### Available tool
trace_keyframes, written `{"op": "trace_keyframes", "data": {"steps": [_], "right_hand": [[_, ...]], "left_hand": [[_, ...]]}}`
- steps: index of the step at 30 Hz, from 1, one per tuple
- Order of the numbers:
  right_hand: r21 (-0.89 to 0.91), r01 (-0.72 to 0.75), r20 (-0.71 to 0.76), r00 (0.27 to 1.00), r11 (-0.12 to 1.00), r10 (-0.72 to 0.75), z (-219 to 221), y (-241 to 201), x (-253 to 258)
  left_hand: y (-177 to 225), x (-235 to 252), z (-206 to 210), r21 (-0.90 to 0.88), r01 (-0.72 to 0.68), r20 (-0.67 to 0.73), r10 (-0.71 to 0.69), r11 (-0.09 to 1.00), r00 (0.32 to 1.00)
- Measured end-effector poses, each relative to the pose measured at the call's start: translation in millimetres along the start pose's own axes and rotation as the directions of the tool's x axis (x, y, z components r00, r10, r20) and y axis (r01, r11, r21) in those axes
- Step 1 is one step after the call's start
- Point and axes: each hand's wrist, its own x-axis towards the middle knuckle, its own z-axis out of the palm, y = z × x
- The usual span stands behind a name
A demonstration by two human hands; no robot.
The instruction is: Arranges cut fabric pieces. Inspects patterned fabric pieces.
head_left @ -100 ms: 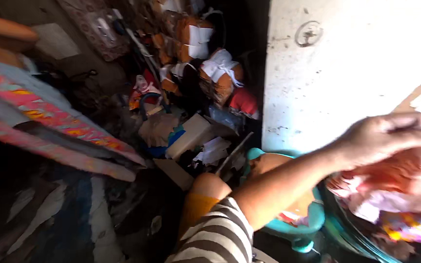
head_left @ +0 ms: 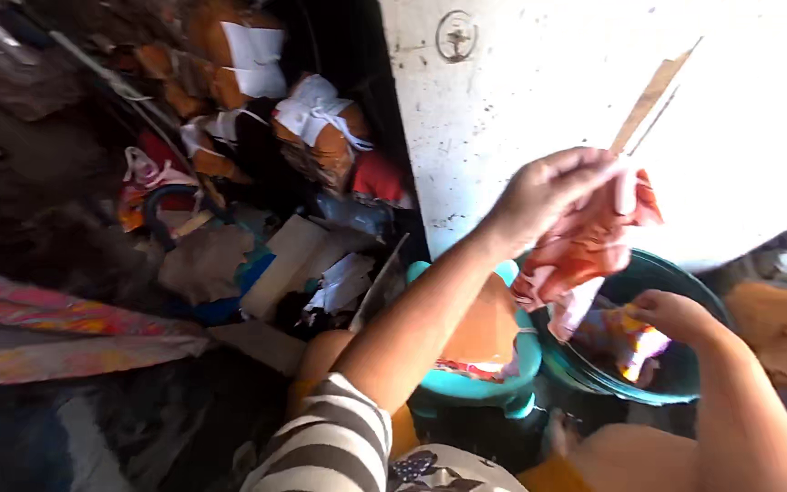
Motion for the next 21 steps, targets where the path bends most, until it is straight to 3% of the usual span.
{"op": "trace_keyframes", "data": {"steps": [1, 3, 5, 7, 9, 12, 16, 21], "right_hand": [[0.043, 0.022, -0.065, 0.998, 0.999, -0.019, -3.0, -14.2, 2.2], [0.246, 0.206, -0.302, 0.945, 0.947, -0.127, -17.4, -47.9, -12.7], [0.493, 0.431, -0.47, 0.863, 0.755, -0.186, -33.4, -89.7, -30.6], [0.641, 0.536, -0.448, 0.843, 0.55, -0.299, -46.8, -131.9, -45.9], [0.676, 0.554, -0.347, 0.821, 0.485, -0.454, -51.8, -171.0, -55.7], [0.744, 0.549, -0.295, 0.782, 0.381, -0.549, -54.1, -215.3, -55.0], [0.841, 0.496, -0.358, 0.809, 0.215, -0.466, -62.8, -260.9, -46.9], [0.771, 0.6, -0.485, 0.771, 0.214, -0.413, -70.2, -295.9, -45.6]], "left_hand": [[1.3, -0.5, -9.7, 0.02, -0.012, -0.027, 0.012, 1.0, 1.0], [4.0, -3.0, -20.0, 0.036, -0.011, -0.044, 0.013, 0.999, 0.999], [5.4, -6.5, -27.1, 0.026, -0.009, -0.05, 0.011, 1.0, 0.999], [7.1, -11.0, -32.8, -0.005, -0.009, -0.07, 0.009, 1.0, 0.998], [10.0, -15.7, -38.5, -0.018, -0.01, -0.093, 0.008, 1.0, 0.996], [13.7, -21.4, -47.6, -0.014, -0.021, -0.11, 0.019, 1.0, 0.994], [19.4, -31.9, -67.6, 0.022, -0.04, -0.17, 0.043, 0.999, 0.984], [32.4, -37.0, -89.7, 0.077, -0.076, -0.278, 0.095, 0.994, 0.956]]}}
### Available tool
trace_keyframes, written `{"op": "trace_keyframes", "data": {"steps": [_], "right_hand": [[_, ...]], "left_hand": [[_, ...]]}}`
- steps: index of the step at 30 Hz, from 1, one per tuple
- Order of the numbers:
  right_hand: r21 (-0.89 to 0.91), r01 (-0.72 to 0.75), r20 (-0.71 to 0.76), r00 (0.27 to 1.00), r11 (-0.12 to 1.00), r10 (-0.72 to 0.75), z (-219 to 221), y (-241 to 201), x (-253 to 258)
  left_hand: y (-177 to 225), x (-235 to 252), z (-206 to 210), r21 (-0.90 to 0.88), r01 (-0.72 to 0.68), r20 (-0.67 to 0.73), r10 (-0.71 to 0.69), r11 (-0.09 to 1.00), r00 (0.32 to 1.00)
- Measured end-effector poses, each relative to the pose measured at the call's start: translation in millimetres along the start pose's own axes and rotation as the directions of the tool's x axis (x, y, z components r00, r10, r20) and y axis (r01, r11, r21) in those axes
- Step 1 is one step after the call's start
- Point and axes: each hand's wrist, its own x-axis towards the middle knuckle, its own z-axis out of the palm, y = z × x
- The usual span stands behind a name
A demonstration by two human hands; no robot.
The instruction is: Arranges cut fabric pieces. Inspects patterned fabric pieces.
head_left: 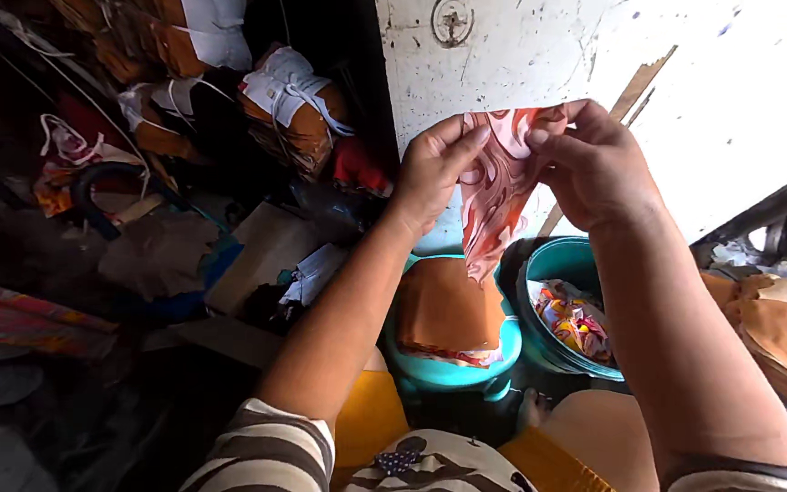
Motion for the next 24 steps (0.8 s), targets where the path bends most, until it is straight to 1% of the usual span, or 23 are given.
{"op": "trace_keyframes", "data": {"steps": [3, 5, 7, 9, 11, 13, 14, 17, 19, 20, 22, 24], "right_hand": [[-0.057, 0.053, -0.051, 0.997, 0.997, -0.056, 7.8, -4.4, 6.0], [-0.06, 0.086, -0.054, 0.995, 0.994, -0.089, 11.4, -8.0, 8.8], [-0.047, 0.123, -0.028, 0.992, 0.991, -0.124, 16.4, -10.2, 10.2], [-0.031, 0.11, 0.018, 0.994, 0.993, -0.11, 22.8, -10.7, 10.5], [-0.043, 0.062, 0.056, 0.997, 0.997, -0.06, 29.5, -7.5, 11.0], [-0.093, 0.048, 0.069, 0.997, 0.995, -0.041, 34.1, -3.8, 14.1], [-0.132, 0.06, 0.07, 0.996, 0.989, -0.051, 35.5, -2.7, 15.8], [-0.225, 0.156, 0.083, 0.987, 0.962, -0.141, 37.9, -0.6, 19.4], [-0.198, 0.209, 0.092, 0.977, 0.958, -0.194, 38.3, 2.2, 20.6], [-0.169, 0.204, 0.086, 0.978, 0.964, -0.192, 38.7, 2.7, 20.3], [-0.127, 0.159, 0.09, 0.985, 0.979, -0.149, 39.3, 3.2, 18.7], [-0.148, 0.118, 0.106, 0.989, 0.982, -0.103, 41.1, 4.5, 18.3]], "left_hand": [[6.7, 1.8, -10.0, 0.071, -0.07, -0.031, 0.072, 0.995, 0.997], [10.5, 3.2, -17.0, 0.124, -0.101, -0.04, 0.106, 0.987, 0.994], [12.9, 3.8, -24.4, 0.163, -0.127, -0.043, 0.136, 0.978, 0.99], [14.4, 3.3, -30.7, 0.187, -0.142, -0.048, 0.153, 0.972, 0.987], [15.2, 1.4, -36.2, 0.202, -0.135, -0.047, 0.147, 0.97, 0.988], [15.6, -0.8, -41.3, 0.219, -0.11, -0.063, 0.126, 0.969, 0.99], [15.7, -1.9, -43.4, 0.225, -0.095, -0.082, 0.116, 0.97, 0.99], [15.3, -5.6, -50.2, 0.241, -0.052, -0.119, 0.083, 0.969, 0.989], [15.3, -7.2, -53.2, 0.226, -0.027, -0.12, 0.055, 0.974, 0.991], [15.3, -7.4, -53.6, 0.209, -0.02, -0.123, 0.046, 0.978, 0.991], [13.7, -7.2, -53.1, 0.187, -0.028, -0.145, 0.056, 0.982, 0.988], [12.3, -6.8, -52.9, 0.186, -0.051, -0.172, 0.084, 0.981, 0.982]]}}
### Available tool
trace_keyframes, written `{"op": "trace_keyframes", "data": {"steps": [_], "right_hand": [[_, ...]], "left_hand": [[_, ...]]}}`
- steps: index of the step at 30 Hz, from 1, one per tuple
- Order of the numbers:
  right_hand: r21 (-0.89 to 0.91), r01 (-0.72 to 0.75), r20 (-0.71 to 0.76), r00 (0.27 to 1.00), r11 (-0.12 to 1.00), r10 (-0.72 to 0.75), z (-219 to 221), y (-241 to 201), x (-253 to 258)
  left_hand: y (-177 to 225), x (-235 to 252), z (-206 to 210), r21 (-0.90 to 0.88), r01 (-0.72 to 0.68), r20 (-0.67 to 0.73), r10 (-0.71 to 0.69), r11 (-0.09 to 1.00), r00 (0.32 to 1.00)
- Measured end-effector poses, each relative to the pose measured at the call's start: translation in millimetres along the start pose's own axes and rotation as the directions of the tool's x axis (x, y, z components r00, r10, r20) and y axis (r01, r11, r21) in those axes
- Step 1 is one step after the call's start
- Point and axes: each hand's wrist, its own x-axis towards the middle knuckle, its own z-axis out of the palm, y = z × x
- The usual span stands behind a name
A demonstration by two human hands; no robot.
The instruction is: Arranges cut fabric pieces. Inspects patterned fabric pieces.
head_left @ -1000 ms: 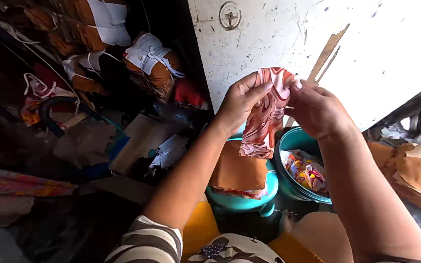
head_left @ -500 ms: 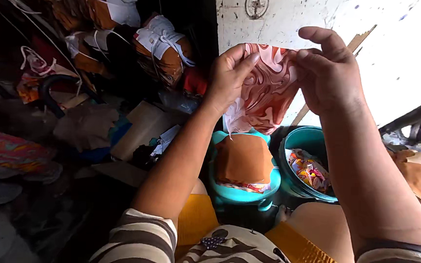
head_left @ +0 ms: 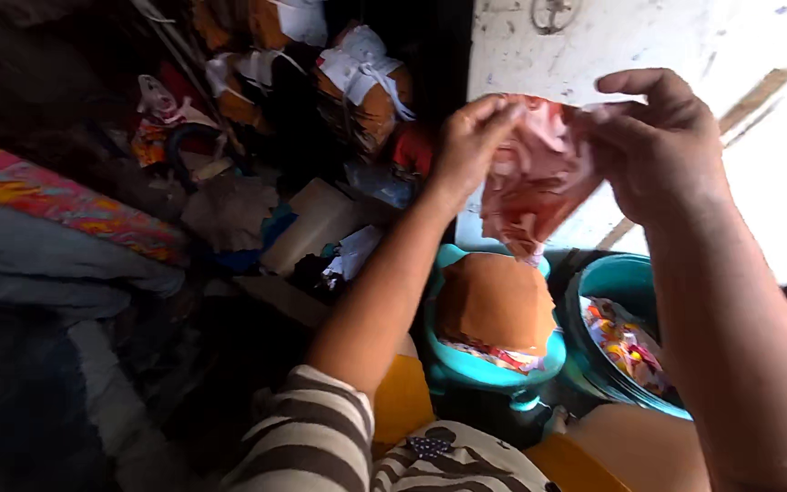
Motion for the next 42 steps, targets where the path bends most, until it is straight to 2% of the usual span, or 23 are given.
{"op": "trace_keyframes", "data": {"steps": [4, 9, 13, 15, 18, 20, 22, 25, 32, 37, 42], "right_hand": [[-0.119, 0.041, 0.0, 0.999, 0.992, -0.041, -0.4, 5.9, 1.9], [-0.21, 0.198, 0.032, 0.98, 0.958, -0.195, -15.2, 19.4, 9.4], [-0.308, 0.262, 0.061, 0.965, 0.914, -0.256, -19.5, 14.6, 11.7], [-0.443, 0.29, 0.05, 0.953, 0.848, -0.3, -19.8, 12.6, 13.2], [-0.693, 0.266, 0.036, 0.941, 0.67, -0.336, -7.7, -13.5, 2.2], [-0.78, 0.212, 0.025, 0.951, 0.589, -0.309, 1.4, -30.1, -6.4], [-0.821, 0.14, 0.008, 0.972, 0.553, -0.235, 3.9, -36.9, -8.7], [-0.804, 0.132, 0.036, 0.984, 0.58, -0.173, -3.7, -29.0, -5.8], [-0.681, 0.133, 0.088, 0.991, 0.72, -0.1, -20.7, -19.1, -14.0], [-0.474, 0.202, 0.222, 0.969, 0.857, -0.106, -30.3, -23.6, -33.2], [-0.396, 0.26, 0.27, 0.95, 0.881, -0.159, -31.2, -32.5, -38.6]], "left_hand": [[-2.5, 2.2, -2.4, 0.07, -0.072, -0.02, 0.074, 0.995, 0.997], [3.8, 2.2, -6.3, 0.09, -0.082, -0.044, 0.086, 0.993, 0.995], [11.3, -0.5, -6.0, 0.154, -0.071, -0.112, 0.089, 0.985, 0.99], [11.0, 1.0, -6.9, 0.139, -0.088, -0.083, 0.1, 0.986, 0.992], [8.7, 3.1, -3.7, 0.065, -0.124, -0.018, 0.125, 0.99, 0.992], [7.2, 2.6, -1.5, 0.03, -0.104, 0.019, 0.104, 0.994, 0.994], [5.5, 1.6, 1.6, 0.015, -0.065, 0.031, 0.065, 0.998, 0.997], [-3.8, 1.8, 3.5, -0.004, -0.038, 0.042, 0.038, 0.999, 0.998], [-6.6, -7.9, 5.3, -0.02, -0.055, 0.108, 0.057, 0.998, 0.992], [0.5, -21.7, -0.1, -0.032, -0.083, 0.2, 0.087, 0.996, 0.976], [7.8, -30.9, -0.8, -0.078, -0.058, 0.24, 0.075, 0.995, 0.968]]}}
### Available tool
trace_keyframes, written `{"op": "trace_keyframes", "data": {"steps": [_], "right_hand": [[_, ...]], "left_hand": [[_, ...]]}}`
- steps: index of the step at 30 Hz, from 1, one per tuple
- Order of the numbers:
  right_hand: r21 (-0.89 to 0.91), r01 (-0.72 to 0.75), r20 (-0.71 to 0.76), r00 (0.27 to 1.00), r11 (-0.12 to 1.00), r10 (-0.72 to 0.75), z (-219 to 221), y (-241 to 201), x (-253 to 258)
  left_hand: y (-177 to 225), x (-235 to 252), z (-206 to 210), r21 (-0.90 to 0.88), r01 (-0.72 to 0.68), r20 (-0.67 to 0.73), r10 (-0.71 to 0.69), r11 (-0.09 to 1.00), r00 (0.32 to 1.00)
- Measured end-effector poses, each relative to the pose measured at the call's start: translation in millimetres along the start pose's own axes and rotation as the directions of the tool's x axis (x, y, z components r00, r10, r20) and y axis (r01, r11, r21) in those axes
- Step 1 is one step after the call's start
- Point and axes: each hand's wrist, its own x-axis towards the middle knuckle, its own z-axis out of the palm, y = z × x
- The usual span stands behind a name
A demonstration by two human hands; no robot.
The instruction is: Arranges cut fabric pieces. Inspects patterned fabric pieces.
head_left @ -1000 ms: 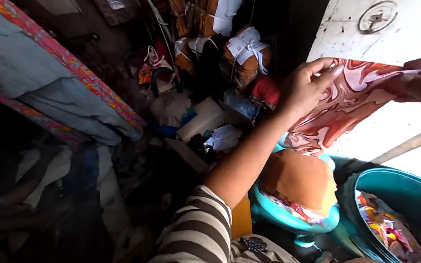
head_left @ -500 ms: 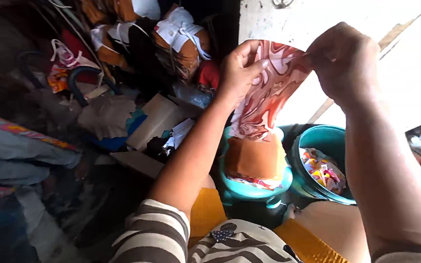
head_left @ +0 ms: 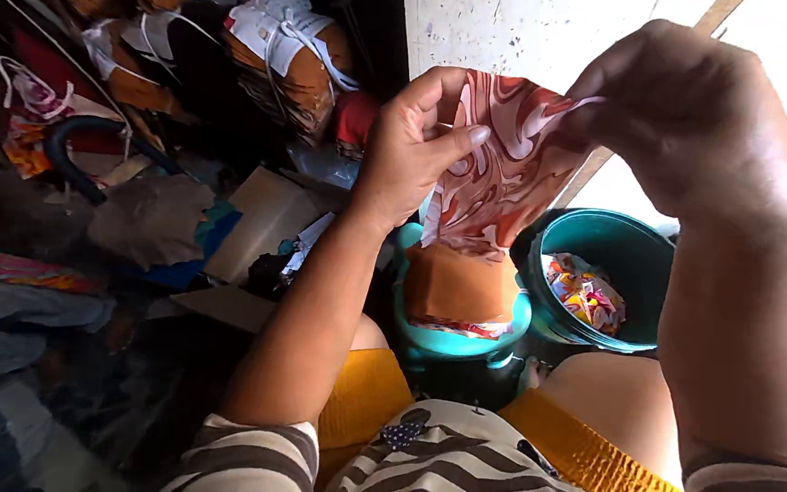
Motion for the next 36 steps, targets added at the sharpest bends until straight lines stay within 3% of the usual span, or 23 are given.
{"op": "trace_keyframes", "data": {"steps": [6, 14, 20, 25, 30, 36], "right_hand": [[-0.003, -0.087, -0.026, 0.996, 0.996, 0.087, 10.0, 22.5, 7.5], [-0.191, -0.404, -0.041, 0.914, 0.895, 0.403, 53.9, 99.5, 1.5], [-0.272, -0.383, -0.048, 0.922, 0.883, 0.385, 71.7, 119.0, -10.1], [-0.162, -0.338, -0.08, 0.941, 0.927, 0.329, 59.4, 99.0, -8.5], [0.073, -0.123, -0.06, 0.99, 0.99, 0.128, 31.0, 45.5, -3.6], [0.029, 0.085, -0.034, 0.996, 0.996, -0.084, 13.2, 2.1, -9.7]], "left_hand": [[-16.2, -1.3, -0.3, -0.005, 0.071, -0.026, -0.071, 0.997, 0.997], [-112.5, -13.0, 5.2, 0.022, 0.316, -0.162, -0.309, 0.949, 0.937], [-137.9, -22.0, 7.5, 0.003, 0.408, -0.198, -0.399, 0.913, 0.895], [-111.8, -15.9, 2.3, -0.018, 0.334, -0.179, -0.332, 0.942, 0.926], [-53.1, -5.1, -1.2, -0.117, 0.1, -0.125, -0.115, 0.988, 0.986], [-2.5, -11.1, 0.1, -0.061, -0.072, -0.047, 0.069, 0.996, 0.997]]}}
